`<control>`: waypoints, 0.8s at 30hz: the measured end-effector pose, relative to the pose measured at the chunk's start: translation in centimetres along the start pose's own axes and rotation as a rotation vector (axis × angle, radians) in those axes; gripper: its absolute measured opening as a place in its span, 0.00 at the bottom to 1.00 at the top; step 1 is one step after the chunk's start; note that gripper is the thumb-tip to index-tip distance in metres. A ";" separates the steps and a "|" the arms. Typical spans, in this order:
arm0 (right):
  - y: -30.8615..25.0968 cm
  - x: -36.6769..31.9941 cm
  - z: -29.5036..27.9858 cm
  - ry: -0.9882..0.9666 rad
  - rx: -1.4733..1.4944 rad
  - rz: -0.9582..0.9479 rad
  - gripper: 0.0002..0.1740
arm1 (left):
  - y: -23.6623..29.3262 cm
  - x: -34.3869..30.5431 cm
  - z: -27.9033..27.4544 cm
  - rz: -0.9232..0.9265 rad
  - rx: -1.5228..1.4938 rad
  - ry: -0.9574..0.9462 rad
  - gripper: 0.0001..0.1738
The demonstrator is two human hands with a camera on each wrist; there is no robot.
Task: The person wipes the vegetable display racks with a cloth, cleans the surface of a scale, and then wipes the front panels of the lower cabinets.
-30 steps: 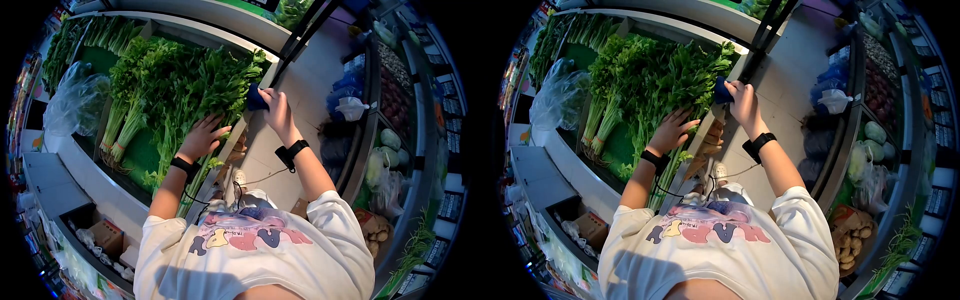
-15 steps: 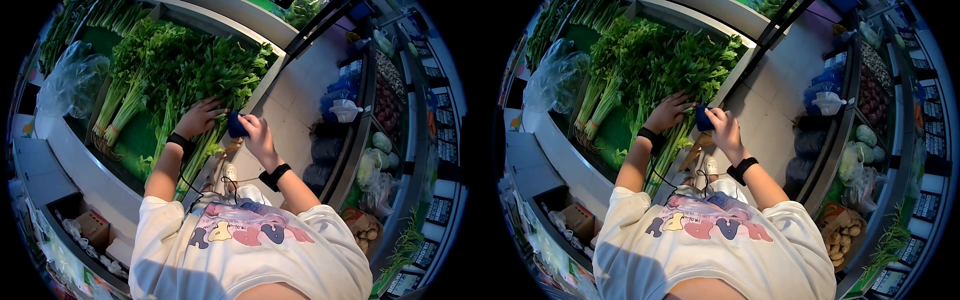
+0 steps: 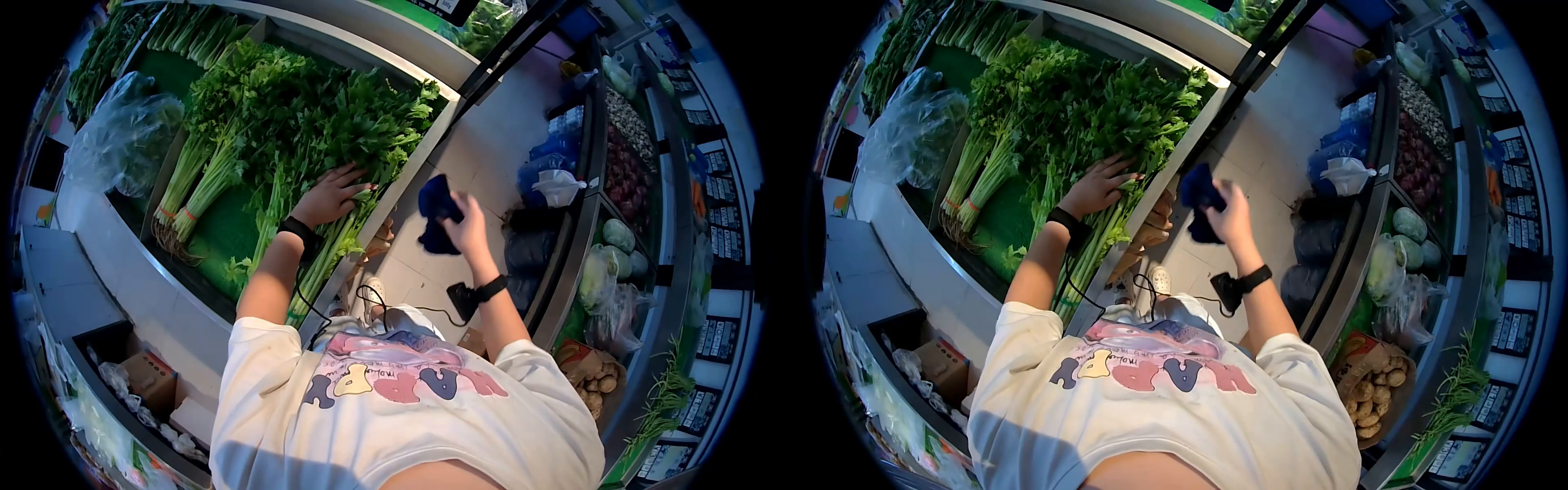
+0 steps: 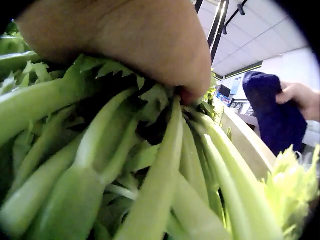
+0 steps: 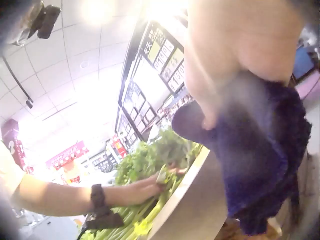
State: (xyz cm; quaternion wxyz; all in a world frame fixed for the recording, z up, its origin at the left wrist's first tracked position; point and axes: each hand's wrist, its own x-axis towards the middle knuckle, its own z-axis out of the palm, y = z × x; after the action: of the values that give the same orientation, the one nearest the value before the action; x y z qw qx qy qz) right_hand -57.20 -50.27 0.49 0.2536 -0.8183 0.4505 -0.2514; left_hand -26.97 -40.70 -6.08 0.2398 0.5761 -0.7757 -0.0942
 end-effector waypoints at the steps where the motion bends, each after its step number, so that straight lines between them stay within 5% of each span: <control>1: 0.1 1.4 -0.1 0.023 -0.018 -0.049 0.30 | 0.1 0.0 0.1 -0.003 -0.002 0.003 0.29; 4: -2.1 3.7 0.0 -0.014 -0.079 -0.343 0.31 | 0.3 -0.1 0.2 -0.022 0.009 -0.006 0.30; 5: -1.1 3.3 2.3 -0.013 0.145 -0.268 0.32 | 0.3 -0.1 0.2 -0.030 0.015 -0.010 0.30; 7: -1.8 2.2 5.7 0.031 0.061 -0.668 0.32 | 0.4 0.0 -0.1 -0.031 0.004 -0.010 0.30; 10: -6.3 -1.2 5.9 -0.071 -0.110 -0.391 0.31 | 0.6 0.1 -0.2 -0.047 -0.007 -0.027 0.31; 13: -5.6 0.4 5.0 -0.025 -0.090 -0.348 0.30 | 0.9 0.1 -0.5 -0.080 -0.006 -0.054 0.30; 17: -3.4 6.0 3.7 0.166 -0.117 -0.200 0.27 | 1.6 0.5 -1.1 -0.123 0.007 -0.071 0.32; 18: 0.5 8.7 6.2 0.301 0.096 -0.226 0.23 | 1.8 0.5 -1.2 -0.130 0.014 -0.076 0.31; 24: -1.2 18.8 0.5 0.367 -0.236 -0.111 0.16 | 3.2 1.0 -2.4 -0.167 0.075 -0.148 0.32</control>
State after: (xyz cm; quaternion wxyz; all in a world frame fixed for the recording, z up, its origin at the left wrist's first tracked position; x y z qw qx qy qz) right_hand -47.38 -65.86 4.30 0.0557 -0.8062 0.4698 -0.3554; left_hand -28.77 -40.31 -2.35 0.1515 0.6389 -0.7434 -0.1269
